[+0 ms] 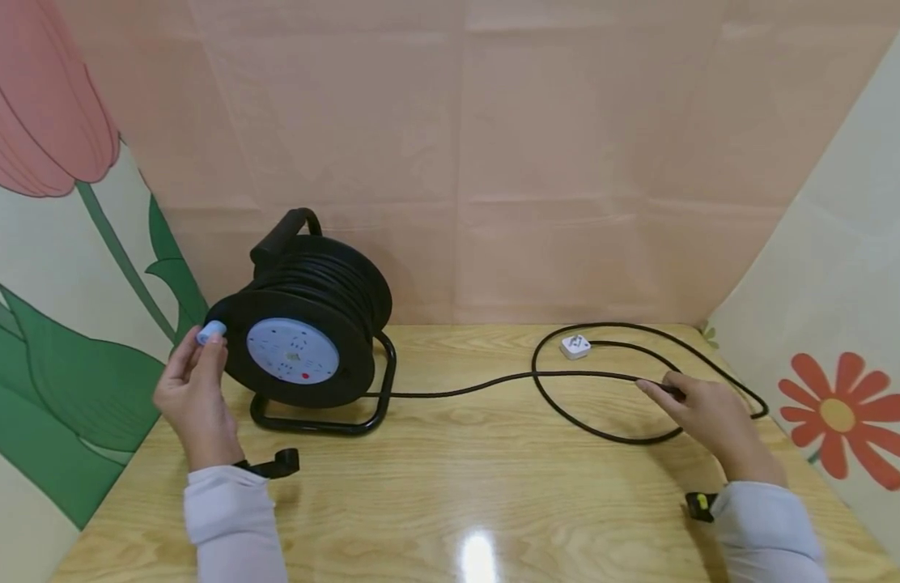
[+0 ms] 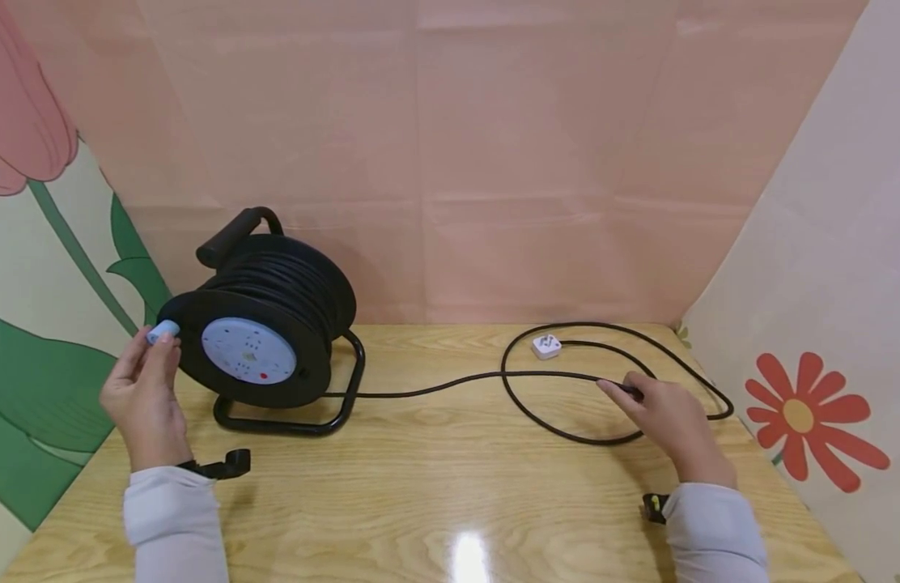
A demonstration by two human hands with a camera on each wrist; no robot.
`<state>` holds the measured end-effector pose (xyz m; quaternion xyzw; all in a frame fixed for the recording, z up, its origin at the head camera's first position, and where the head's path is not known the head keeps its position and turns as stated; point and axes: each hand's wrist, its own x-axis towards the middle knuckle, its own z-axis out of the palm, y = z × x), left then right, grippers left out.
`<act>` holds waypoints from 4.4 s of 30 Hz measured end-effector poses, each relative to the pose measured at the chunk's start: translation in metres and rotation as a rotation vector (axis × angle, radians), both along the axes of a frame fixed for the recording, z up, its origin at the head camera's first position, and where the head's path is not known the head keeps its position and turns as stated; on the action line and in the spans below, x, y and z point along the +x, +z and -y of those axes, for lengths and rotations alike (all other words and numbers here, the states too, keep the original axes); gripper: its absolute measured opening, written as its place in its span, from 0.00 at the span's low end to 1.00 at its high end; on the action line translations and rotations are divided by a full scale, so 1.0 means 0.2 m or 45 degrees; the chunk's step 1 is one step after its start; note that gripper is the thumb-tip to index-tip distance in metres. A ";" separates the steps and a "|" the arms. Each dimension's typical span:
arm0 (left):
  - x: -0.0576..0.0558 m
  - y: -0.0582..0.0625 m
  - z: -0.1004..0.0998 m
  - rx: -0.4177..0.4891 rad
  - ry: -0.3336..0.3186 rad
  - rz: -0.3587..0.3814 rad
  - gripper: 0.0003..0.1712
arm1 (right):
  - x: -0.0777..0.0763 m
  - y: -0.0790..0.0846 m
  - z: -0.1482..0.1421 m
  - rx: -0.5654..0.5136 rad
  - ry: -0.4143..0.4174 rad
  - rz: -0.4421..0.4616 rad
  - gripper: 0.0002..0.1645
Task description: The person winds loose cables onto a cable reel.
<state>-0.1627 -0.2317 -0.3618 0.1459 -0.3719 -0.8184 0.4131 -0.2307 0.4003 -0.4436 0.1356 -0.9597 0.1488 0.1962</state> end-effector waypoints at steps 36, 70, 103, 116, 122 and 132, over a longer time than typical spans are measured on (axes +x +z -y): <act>-0.03 0.10 -0.13 -0.202 0.048 -0.079 0.21 | -0.03 -0.05 0.17 0.007 0.124 0.136 0.14; 0.01 0.18 -0.24 -0.964 0.287 0.231 0.17 | 0.00 -0.04 0.39 -0.025 0.292 0.375 0.11; 0.07 0.24 -0.35 -1.355 0.270 0.420 0.21 | -0.01 0.03 0.52 0.008 0.446 0.298 0.12; 0.06 0.21 -0.37 -1.472 0.227 0.440 0.21 | -0.04 0.02 0.61 -0.010 0.492 0.302 0.12; 0.07 0.21 -0.38 -1.534 0.136 0.495 0.23 | -0.05 0.02 0.67 -0.017 0.524 0.346 0.13; 0.08 0.22 -0.41 -1.556 -0.059 0.619 0.26 | -0.06 0.04 0.75 -0.015 0.579 0.324 0.12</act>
